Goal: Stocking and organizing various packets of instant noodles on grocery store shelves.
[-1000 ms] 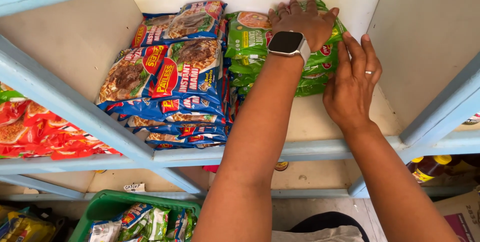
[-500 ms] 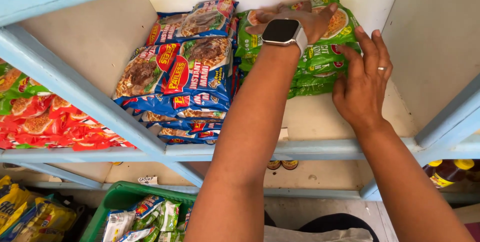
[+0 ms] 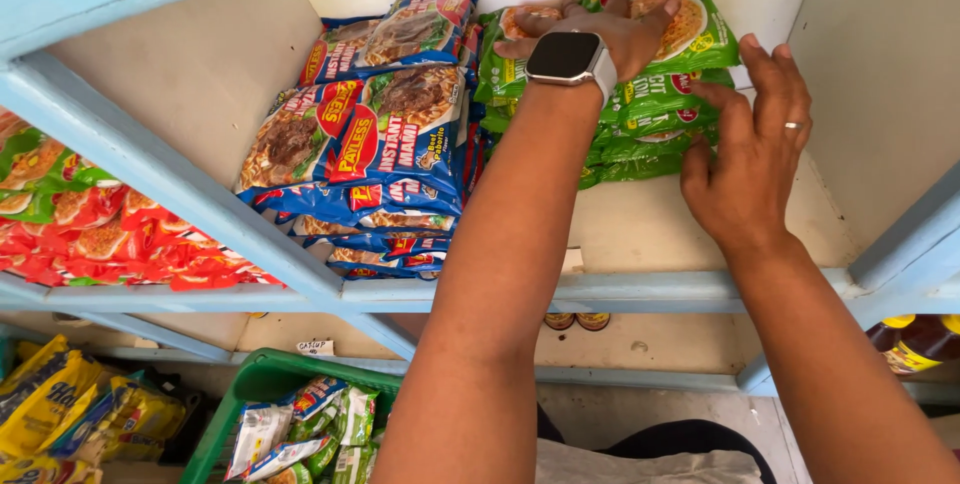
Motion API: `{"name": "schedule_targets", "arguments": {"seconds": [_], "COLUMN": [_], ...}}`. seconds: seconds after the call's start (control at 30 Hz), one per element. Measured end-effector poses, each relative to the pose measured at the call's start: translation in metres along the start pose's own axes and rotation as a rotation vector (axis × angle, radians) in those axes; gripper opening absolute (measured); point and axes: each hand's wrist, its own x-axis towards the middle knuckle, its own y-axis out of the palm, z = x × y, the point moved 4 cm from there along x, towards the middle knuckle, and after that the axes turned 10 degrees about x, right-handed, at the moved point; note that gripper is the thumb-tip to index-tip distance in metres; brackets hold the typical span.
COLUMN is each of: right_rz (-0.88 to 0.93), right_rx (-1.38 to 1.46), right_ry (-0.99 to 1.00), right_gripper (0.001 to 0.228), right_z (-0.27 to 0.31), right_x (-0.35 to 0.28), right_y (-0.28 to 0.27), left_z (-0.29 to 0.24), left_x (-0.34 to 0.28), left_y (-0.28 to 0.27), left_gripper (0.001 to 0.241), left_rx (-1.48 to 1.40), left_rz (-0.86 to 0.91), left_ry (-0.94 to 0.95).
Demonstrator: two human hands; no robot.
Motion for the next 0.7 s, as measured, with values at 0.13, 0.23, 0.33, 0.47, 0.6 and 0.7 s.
{"name": "schedule_targets", "arguments": {"seconds": [0.13, 0.23, 0.33, 0.47, 0.6, 0.7], "right_rz": [-0.033, -0.055, -0.068, -0.102, -0.082, -0.101], "right_rx": [0.02, 0.022, 0.019, 0.081, 0.068, 0.062], "right_ry": [-0.003, -0.025, -0.01, -0.07, -0.06, -0.145], "right_gripper": [0.045, 0.043, 0.043, 0.043, 0.059, 0.058], "right_z": [-0.004, -0.019, -0.03, -0.013, -0.004, 0.017], "right_x": [0.001, -0.002, -0.006, 0.0, -0.005, 0.0], "right_y": [-0.004, -0.003, -0.006, -0.014, -0.015, -0.021], "left_z": [0.0, -0.001, -0.003, 0.037, 0.104, 0.176], "left_x": [-0.009, -0.012, -0.098, -0.214, -0.28, -0.304], "left_y": [-0.01, -0.003, -0.001, 0.059, 0.148, 0.202], "left_gripper": [0.087, 0.083, 0.071, 0.062, 0.055, 0.046], "left_rx": [0.026, 0.18, 0.149, 0.027, -0.213, -0.317], "left_rz": [-0.039, -0.276, -0.744, -0.804, -0.233, -0.023], "left_ry": [0.021, 0.124, 0.326, 0.654, 0.948, 0.71]}}
